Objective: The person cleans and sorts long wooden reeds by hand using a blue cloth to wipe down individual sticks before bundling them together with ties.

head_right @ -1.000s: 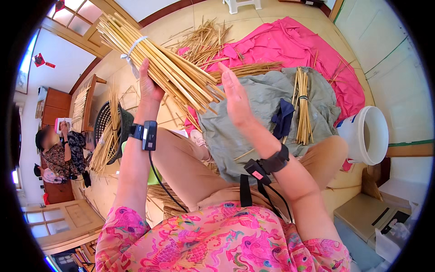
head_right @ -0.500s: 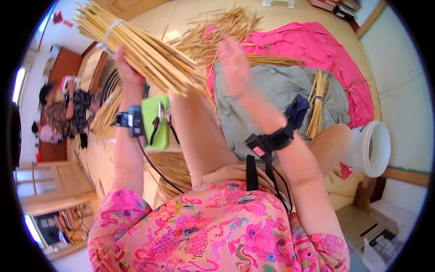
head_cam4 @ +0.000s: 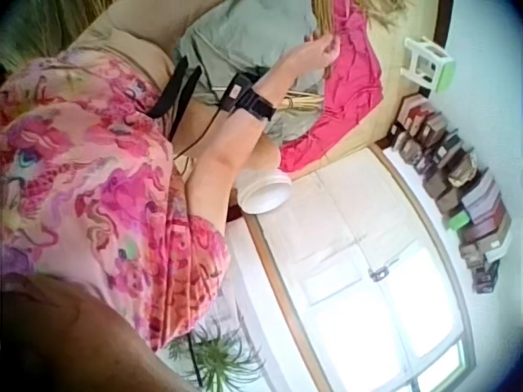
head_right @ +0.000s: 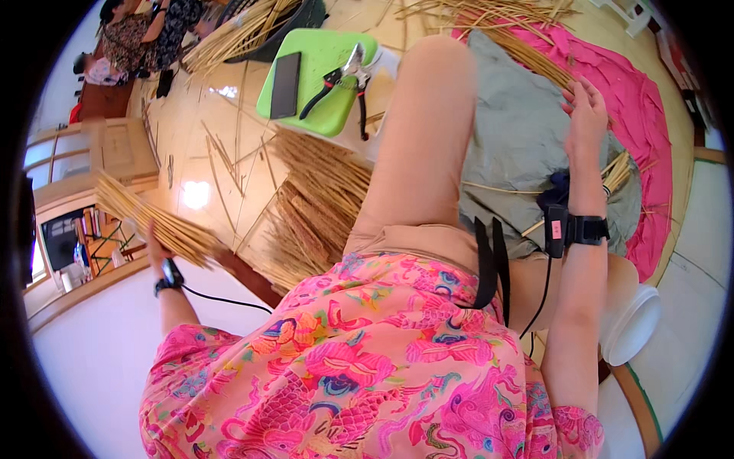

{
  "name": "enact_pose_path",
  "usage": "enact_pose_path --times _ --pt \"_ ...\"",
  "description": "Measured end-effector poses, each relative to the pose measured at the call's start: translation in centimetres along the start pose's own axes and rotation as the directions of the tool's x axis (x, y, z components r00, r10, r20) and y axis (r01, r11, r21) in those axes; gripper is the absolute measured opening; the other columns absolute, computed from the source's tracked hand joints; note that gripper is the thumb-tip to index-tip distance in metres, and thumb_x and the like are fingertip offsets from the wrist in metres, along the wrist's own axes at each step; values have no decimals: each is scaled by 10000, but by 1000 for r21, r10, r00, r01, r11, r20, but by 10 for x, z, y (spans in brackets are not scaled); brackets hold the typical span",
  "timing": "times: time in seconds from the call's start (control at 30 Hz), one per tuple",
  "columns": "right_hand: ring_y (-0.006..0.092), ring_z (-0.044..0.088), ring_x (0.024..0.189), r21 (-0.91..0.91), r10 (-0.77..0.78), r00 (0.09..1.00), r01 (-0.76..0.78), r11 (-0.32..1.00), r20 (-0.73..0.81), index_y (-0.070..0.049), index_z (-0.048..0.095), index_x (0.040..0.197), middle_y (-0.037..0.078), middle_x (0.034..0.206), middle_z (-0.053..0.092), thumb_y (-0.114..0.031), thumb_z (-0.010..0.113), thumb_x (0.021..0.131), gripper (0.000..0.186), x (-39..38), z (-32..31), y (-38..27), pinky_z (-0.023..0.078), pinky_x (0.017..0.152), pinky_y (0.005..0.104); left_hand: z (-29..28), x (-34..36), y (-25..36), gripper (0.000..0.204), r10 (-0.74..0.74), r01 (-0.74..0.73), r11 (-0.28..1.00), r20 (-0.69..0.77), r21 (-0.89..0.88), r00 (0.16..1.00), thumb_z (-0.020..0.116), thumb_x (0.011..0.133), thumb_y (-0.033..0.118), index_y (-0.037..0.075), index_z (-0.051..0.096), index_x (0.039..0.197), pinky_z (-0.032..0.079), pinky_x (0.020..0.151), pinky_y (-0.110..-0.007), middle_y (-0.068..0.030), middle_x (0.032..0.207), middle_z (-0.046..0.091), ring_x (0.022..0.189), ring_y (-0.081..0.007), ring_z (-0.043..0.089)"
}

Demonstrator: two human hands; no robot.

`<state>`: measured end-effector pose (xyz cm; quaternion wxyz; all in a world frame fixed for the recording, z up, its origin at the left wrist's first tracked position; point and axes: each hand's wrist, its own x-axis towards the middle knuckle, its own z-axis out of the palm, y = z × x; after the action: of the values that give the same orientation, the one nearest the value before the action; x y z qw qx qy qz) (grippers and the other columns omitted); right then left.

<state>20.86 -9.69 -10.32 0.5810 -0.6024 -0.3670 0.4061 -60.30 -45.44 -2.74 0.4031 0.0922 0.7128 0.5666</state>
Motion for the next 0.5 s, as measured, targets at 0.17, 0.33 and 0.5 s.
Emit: enact_pose_path --times 0.17,0.33,0.5 --pt "140 586 873 -156 59 993 -42 987 101 -9 485 1158 84 1036 599 -177 535 878 331 -12 7 9 459 685 247 -13 -102 -175 429 -240 272 959 -282 81 929 621 794 356 39 546 1073 521 693 -345 -102 907 627 757 -231 619" --pt "144 592 868 -223 54 975 -5 975 217 -10 467 1186 92 1027 610 -185 534 874 364 -14 25 20 456 691 248 -118 -142 -350 365 -334 452 812 -342 368 878 638 781 267 25 584 1048 476 750 -323 -68 909 613 861 -212 586" --pt "145 596 853 -296 24 963 58 954 268 -5 462 1196 99 1009 617 -189 528 867 383 -16 17 5 452 684 242 -35 -157 -404 322 -405 515 602 -322 611 855 617 787 248 20 581 1012 464 727 -323 -70 870 591 829 -206 563"
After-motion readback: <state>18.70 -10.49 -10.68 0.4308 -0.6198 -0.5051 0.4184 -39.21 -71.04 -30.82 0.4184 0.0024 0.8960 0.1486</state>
